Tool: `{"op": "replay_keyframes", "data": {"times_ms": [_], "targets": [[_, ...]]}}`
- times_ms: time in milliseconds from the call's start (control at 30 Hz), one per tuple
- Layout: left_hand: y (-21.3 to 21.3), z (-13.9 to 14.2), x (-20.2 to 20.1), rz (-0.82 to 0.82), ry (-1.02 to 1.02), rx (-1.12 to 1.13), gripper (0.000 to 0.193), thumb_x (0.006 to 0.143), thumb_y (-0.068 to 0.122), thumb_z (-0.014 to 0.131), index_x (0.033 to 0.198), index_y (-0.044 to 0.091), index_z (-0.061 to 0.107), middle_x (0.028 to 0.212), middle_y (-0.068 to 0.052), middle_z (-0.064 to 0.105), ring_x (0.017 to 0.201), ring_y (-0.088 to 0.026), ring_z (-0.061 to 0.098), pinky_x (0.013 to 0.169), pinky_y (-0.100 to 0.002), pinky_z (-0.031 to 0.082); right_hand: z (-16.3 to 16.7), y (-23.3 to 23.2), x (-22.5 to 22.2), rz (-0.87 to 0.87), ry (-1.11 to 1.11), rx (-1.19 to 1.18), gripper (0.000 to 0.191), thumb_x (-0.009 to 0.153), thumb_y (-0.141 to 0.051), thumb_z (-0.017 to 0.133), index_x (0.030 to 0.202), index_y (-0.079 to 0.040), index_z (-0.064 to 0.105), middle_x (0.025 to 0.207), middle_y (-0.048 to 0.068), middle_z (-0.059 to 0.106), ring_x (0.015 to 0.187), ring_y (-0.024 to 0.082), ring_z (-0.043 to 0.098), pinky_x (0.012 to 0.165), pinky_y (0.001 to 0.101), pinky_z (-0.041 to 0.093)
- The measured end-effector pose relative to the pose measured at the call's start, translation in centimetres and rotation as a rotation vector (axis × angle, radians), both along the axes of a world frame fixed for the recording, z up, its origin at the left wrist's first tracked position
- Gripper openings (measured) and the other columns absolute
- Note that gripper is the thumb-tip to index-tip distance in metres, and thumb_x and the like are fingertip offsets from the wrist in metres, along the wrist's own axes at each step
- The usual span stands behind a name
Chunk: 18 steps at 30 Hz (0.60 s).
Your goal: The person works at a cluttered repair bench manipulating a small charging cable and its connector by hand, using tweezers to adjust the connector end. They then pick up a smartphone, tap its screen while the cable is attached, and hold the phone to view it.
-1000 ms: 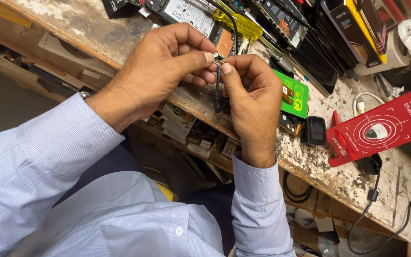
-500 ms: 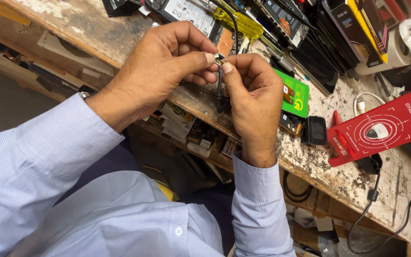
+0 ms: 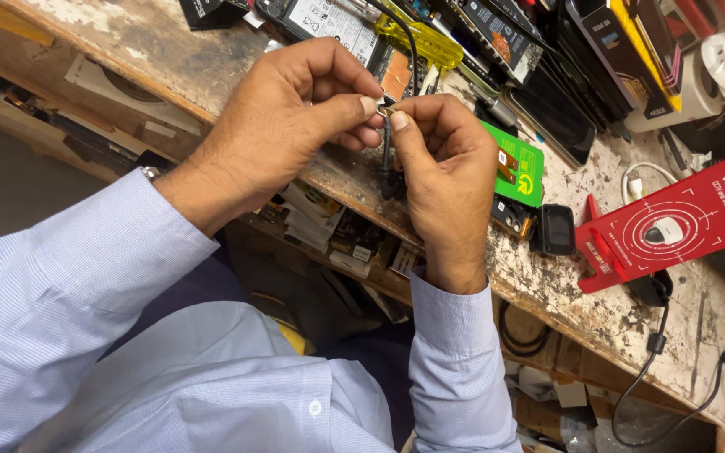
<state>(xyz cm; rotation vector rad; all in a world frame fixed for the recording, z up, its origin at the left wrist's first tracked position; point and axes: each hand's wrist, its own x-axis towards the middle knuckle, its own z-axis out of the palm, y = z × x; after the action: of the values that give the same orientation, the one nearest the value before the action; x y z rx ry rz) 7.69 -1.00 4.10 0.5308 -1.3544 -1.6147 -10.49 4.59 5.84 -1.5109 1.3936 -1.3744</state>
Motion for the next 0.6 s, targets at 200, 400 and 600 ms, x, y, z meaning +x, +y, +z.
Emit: {"op": "replay_keyframes", "data": {"times_ms": [200,400,600], "targets": [[-0.3,0.17,-0.12,0.078,-0.033,-0.067,0.011,0.103,0.007,0.062,0.112,0.002,0.065,0.094,-0.004,0.073,0.084,-0.008,0.073,0.075,-0.023,0.063,0.11,-0.85,0.34,-0.015,-0.011,-0.011,0.005,0.104,-0.006,0.069,0.104,-0.001,0.069,0.089,-0.002,0.069,0.072,0.001,0.056,0.064,0.0182,0.045],[-0.05,0.34,0.01,0.104,-0.066,-0.124,0.018,0.099,0.008,0.073,0.113,0.001,0.064,0.098,-0.004,0.073,0.09,-0.008,0.072,0.08,-0.022,0.063,0.29,-0.98,0.66,-0.033,-0.011,-0.008,0.005,0.104,-0.007,0.069,0.103,-0.001,0.068,0.089,-0.002,0.07,0.073,0.001,0.057,0.065,0.0181,0.046],[-0.15,0.5,-0.12,0.09,-0.094,-0.094,0.023,0.095,0.009,0.076,0.112,0.003,0.062,0.097,-0.003,0.074,0.091,-0.007,0.074,0.079,-0.022,0.065,0.3,-0.72,0.75,-0.031,-0.007,-0.035,0.006,0.105,-0.007,0.068,0.103,-0.001,0.068,0.089,-0.002,0.069,0.074,0.002,0.057,0.066,0.0184,0.046]]}}
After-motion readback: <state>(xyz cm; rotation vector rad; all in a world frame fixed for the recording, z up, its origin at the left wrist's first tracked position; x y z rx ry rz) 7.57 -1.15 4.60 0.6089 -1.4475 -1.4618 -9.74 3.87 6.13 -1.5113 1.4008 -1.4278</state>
